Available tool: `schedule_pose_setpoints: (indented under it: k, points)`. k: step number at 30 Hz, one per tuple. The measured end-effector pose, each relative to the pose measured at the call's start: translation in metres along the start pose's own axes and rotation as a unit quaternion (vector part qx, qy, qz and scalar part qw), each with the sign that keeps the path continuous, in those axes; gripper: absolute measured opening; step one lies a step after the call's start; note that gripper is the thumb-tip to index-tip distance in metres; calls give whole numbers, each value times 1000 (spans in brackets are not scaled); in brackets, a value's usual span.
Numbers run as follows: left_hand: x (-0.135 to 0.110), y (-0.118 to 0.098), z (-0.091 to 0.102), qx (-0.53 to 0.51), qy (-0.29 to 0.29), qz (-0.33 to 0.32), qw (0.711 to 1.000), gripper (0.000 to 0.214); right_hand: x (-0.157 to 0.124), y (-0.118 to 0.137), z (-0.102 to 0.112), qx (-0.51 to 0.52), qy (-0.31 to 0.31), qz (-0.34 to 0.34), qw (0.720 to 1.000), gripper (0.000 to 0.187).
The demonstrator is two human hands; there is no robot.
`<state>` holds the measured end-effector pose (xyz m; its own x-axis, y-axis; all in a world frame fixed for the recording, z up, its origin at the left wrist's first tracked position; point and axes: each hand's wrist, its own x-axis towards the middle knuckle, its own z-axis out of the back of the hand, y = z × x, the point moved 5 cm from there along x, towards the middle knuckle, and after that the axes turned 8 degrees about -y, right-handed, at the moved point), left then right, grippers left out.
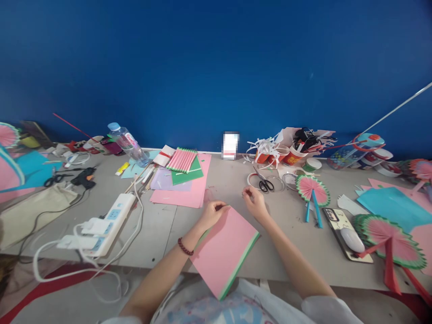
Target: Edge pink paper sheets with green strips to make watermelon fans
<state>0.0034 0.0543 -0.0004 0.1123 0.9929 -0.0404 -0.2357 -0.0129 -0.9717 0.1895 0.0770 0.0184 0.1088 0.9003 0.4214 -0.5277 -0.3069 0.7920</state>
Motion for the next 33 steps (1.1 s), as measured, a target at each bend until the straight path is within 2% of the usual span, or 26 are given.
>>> schedule_pose_setpoints:
  k: [3, 7, 10, 12, 14, 16, 18, 25, 30, 33]
  points:
    - [1, 0, 1, -4, 14, -7, 1000, 31, -2, -10, -2, -22, -1, -49, 999, 20]
    - [1, 0, 3, -8, 16, -21, 1000, 25, -4, -15, -3, -75, -3, -74, 994, 39]
    - [2, 0, 3, -16, 20, -27, 999, 23, -5, -13, -7, -53, 19, -79, 995, 29]
    - [3, 3, 3, -38, 12, -18, 999, 28, -7, -7, -13, 8, 59, -78, 995, 25]
    - [5, 6, 4, -70, -6, -7, 998, 33, -11, -1, -21, 64, 124, -82, 987, 26]
    - [6, 7, 5, -94, -22, -5, 995, 38, -15, 5, -28, 87, 188, -86, 974, 24]
    - [7, 7, 6, -103, -26, -1, 994, 41, -18, 8, -31, 89, 217, -89, 968, 22]
    - [7, 11, 9, -51, -21, 52, 997, 27, -4, -6, -12, 117, 113, -137, 977, 27]
    - [7, 9, 11, -20, -19, 45, 999, 26, 0, -9, -6, 128, 99, -144, 976, 27]
    - [6, 7, 12, -5, -12, 39, 999, 36, -2, -11, -9, 138, 99, -148, 974, 28]
